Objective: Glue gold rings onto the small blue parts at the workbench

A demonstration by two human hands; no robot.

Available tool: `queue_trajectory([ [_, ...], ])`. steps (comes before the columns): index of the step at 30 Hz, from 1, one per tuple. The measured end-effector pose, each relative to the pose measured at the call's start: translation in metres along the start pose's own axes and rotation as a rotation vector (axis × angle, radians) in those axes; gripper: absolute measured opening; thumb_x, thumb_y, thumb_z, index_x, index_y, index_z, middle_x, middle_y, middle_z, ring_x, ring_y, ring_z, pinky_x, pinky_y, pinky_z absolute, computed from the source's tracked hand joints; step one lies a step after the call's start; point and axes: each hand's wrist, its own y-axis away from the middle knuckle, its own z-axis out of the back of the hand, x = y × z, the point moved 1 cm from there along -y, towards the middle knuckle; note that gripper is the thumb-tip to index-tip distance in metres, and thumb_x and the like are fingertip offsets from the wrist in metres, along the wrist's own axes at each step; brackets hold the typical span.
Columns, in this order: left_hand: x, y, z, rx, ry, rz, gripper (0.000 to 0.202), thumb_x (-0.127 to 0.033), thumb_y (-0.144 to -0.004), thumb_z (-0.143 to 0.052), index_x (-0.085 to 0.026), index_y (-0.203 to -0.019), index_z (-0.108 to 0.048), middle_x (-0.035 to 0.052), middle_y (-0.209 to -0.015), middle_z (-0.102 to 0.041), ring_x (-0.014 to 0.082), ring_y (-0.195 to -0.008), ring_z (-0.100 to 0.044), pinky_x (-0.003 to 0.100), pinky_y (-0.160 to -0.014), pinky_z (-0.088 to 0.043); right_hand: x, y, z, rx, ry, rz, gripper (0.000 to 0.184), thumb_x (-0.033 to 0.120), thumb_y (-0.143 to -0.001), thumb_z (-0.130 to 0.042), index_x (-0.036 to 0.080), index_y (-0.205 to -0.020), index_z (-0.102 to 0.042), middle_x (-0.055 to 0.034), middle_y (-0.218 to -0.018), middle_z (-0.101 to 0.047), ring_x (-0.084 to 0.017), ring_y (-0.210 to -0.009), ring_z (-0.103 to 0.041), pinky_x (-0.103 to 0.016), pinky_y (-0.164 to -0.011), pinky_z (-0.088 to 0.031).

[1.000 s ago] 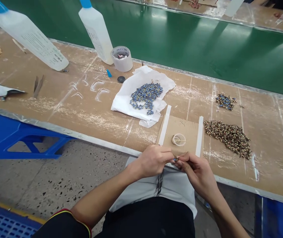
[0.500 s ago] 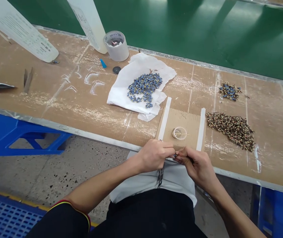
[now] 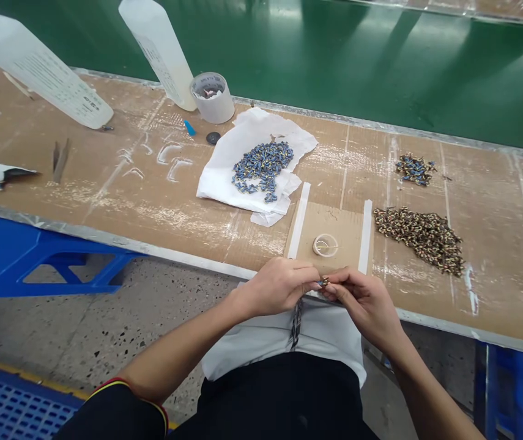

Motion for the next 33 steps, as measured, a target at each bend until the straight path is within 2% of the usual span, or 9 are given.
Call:
queue_trajectory([
  [7,0.002,-0.001,-0.002,0.014,-0.044,-0.013,0.028,-0.018,-0.095,-0.04,-0.016,-0.076,-0.059,0.0014,-0.068,-0.057,0.0127,-0.06,-0.052,0.024,-0.055,-0.035,0.0,-0.001,-0.001,0.043,0.124,0.053,0.016,0.031,-0.092,-0.059,0.02,-0.081,-0.064,-0.0036,-0.073,-0.07,-0.018,-0.065,-0.067,-0.027,-0.061,-0.053],
  [13,0.004,0.001,-0.008,0.034,-0.139,-0.014,0.019,-0.014,-0.088,-0.044,-0.017,-0.076,-0.059,0.0015,-0.067,-0.059,0.0144,-0.06,-0.053,0.026,-0.051,-0.031,0.006,-0.004,-0.004,0.044,0.248,0.151,0.017,0.024,-0.093,-0.055,0.021,-0.076,-0.056,-0.0011,-0.069,-0.068,-0.017,-0.062,-0.065,-0.025,-0.059,-0.049],
  [17,0.004,-0.001,-0.008,0.046,-0.126,-0.011,0.018,-0.013,-0.085,-0.046,-0.016,-0.073,-0.059,0.0019,-0.066,-0.059,0.0151,-0.062,-0.054,0.026,-0.052,-0.031,0.007,-0.003,-0.006,0.03,0.243,0.174,0.019,0.023,-0.094,-0.053,0.022,-0.074,-0.054,-0.0015,-0.07,-0.069,-0.017,-0.063,-0.066,-0.025,-0.059,-0.049],
  [20,-0.002,-0.002,0.0,0.062,-0.063,0.039,0.019,-0.013,-0.087,-0.046,-0.016,-0.073,-0.058,0.0016,-0.066,-0.058,0.0142,-0.062,-0.053,0.024,-0.055,-0.032,0.007,-0.002,-0.006,0.031,0.15,0.131,0.019,0.028,-0.094,-0.055,0.021,-0.077,-0.059,-0.0023,-0.07,-0.07,-0.018,-0.063,-0.067,-0.027,-0.06,-0.052],
  [23,-0.015,-0.002,0.012,0.108,0.172,0.131,0.026,-0.02,-0.094,-0.041,-0.015,-0.073,-0.054,-0.0002,-0.067,-0.054,0.0115,-0.062,-0.05,0.022,-0.059,-0.036,0.011,0.003,-0.004,0.062,0.0,0.098,0.015,0.032,-0.094,-0.057,0.021,-0.099,-0.064,-0.0054,-0.085,-0.072,-0.019,-0.073,-0.07,-0.03,-0.067,-0.057],
  [25,-0.025,0.001,0.016,0.171,0.455,0.219,0.032,-0.03,-0.099,-0.037,-0.015,-0.074,-0.051,-0.0016,-0.067,-0.05,0.0098,-0.06,-0.047,0.021,-0.059,-0.038,0.019,0.008,-0.003,0.042,-0.001,0.184,0.024,0.029,-0.093,-0.058,0.023,-0.116,-0.061,-0.0092,-0.106,-0.07,-0.022,-0.092,-0.069,-0.033,-0.078,-0.057],
  [27,-0.033,0.005,0.015,0.249,0.767,0.308,0.039,-0.042,-0.1,-0.036,-0.015,-0.074,-0.048,-0.0022,-0.066,-0.047,0.0084,-0.057,-0.046,0.02,-0.056,-0.04,0.027,0.015,-0.002,0.01,0.069,0.314,0.025,0.024,-0.092,-0.058,0.026,-0.117,-0.062,-0.0102,-0.117,-0.065,-0.023,-0.107,-0.064,-0.035,-0.086,-0.054],
  [30,-0.043,0.012,0.009,0.35,1.15,0.433,0.044,-0.053,-0.097,-0.041,-0.016,-0.074,-0.045,-0.0025,-0.063,-0.045,0.0067,-0.05,-0.042,0.017,-0.044,-0.033,0.034,0.025,-0.002,-0.007,0.103,0.413,0.015,0.017,-0.091,-0.059,0.026,-0.101,-0.067,-0.0077,-0.101,-0.068,-0.022,-0.098,-0.065,-0.034,-0.082,-0.052],
  [33,-0.049,0.017,0.003,0.416,1.457,0.532,0.039,-0.051,-0.093,-0.05,-0.017,-0.076,-0.043,-0.0056,-0.059,-0.037,0.0056,-0.043,-0.032,0.017,-0.037,-0.019,0.034,0.031,-0.002,-0.029,0.026,0.402,0.012,0.015,-0.088,-0.063,0.024,-0.094,-0.067,-0.0049,-0.088,-0.068,-0.019,-0.083,-0.065,-0.03,-0.073,-0.052],
])
